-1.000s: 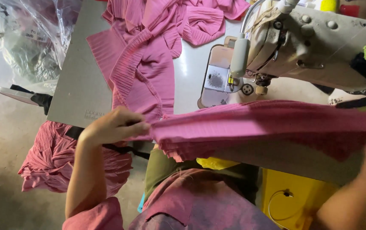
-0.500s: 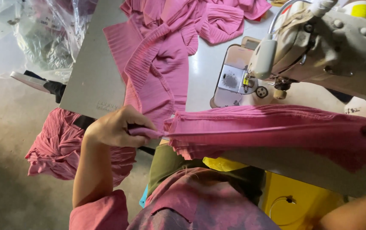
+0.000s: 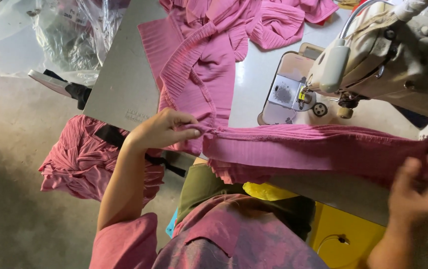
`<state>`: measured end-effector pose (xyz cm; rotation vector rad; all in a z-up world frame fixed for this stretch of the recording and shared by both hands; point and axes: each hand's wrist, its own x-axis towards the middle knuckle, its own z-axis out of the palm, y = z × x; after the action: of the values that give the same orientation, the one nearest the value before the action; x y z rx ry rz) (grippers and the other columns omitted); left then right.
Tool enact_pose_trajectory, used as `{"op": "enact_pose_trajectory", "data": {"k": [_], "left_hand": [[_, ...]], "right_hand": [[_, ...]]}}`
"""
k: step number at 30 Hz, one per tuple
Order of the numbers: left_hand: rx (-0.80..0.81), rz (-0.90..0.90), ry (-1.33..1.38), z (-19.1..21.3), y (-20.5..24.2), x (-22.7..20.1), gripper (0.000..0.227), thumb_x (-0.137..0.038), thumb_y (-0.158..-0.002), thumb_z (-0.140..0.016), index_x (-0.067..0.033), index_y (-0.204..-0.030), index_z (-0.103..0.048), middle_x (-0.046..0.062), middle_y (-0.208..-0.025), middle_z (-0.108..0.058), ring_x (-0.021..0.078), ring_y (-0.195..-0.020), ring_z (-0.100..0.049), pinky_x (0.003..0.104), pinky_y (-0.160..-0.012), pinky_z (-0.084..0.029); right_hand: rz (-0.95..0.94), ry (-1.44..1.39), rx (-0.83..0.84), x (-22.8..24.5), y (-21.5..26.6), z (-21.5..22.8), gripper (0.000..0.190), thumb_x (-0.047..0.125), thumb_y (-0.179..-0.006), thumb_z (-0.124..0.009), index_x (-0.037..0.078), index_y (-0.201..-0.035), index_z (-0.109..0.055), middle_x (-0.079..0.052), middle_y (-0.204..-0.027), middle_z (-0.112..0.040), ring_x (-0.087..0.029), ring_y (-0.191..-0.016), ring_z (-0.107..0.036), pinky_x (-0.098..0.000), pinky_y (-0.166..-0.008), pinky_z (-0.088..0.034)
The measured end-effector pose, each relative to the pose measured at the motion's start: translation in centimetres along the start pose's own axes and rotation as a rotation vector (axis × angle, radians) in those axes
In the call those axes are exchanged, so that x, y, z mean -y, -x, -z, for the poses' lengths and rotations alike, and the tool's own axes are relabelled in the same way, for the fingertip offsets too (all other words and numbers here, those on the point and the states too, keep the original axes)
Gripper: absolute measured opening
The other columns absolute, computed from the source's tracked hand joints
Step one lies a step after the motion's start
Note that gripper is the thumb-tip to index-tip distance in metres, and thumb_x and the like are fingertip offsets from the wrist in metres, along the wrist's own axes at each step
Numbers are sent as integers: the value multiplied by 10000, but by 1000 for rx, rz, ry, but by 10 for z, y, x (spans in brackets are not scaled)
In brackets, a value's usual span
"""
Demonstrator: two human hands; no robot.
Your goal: The person uses scissors to trim excess threads and edges from a long piece of pink fabric. They repeatedly pull the fabric taut and snip small sections along the edge. The work is performed at a sewing station with a sewing machine visible in the background.
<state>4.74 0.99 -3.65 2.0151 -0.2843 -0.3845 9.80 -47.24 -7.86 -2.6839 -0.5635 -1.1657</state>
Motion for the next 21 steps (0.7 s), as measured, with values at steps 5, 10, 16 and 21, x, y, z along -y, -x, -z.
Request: {"op": "enact_pose_trajectory", "data": {"k": [5, 10, 16, 21], "left_hand": [[-3, 12, 77, 1, 6, -17, 178, -155, -864, -515, -89, -946, -658, -56, -521, -502, 19, -413, -353, 167, -361, -260], [-203, 17, -104, -9, 11, -13, 365, -258, -884, -532, -118, -566, -418, -69, -478, -327, 50, -438, -277, 224, -422, -244], [-256, -26, -111, -14, 12, -18, 412, -255, -871, -560, -121, -547, -344, -72, -485, -269, 48, -454, -236, 229, -423, -225], [-277, -31, -101, -14, 21, -29, 427, -267, -869, -555, -122, -545, -319, -67, -497, -248, 53, -461, -225, 236, -416, -209]], "right_hand": [[27, -83, 472, 42, -45, 10, 318, 116, -900, -627, -38, -1179, -631, -177, -1171, -581, -307, -970, -594, -383, -746, -505], [-38, -252, 303, 78, -47, 45, 267, 68, -1036, -616, -182, -1120, -653, -262, -1168, -486, -348, -1056, -505, -412, -869, -487], [-740, -2019, 1063, 203, -30, 17, 673, 660, -771, -486, 27, -1000, -499, -91, -622, -535, -106, -450, -425, -209, -361, -369], [-1449, -2148, 1532, 258, -48, -4, 461, 463, -881, -319, 35, -956, -474, -14, -612, -314, -88, -424, -276, -175, -281, -199]]}}
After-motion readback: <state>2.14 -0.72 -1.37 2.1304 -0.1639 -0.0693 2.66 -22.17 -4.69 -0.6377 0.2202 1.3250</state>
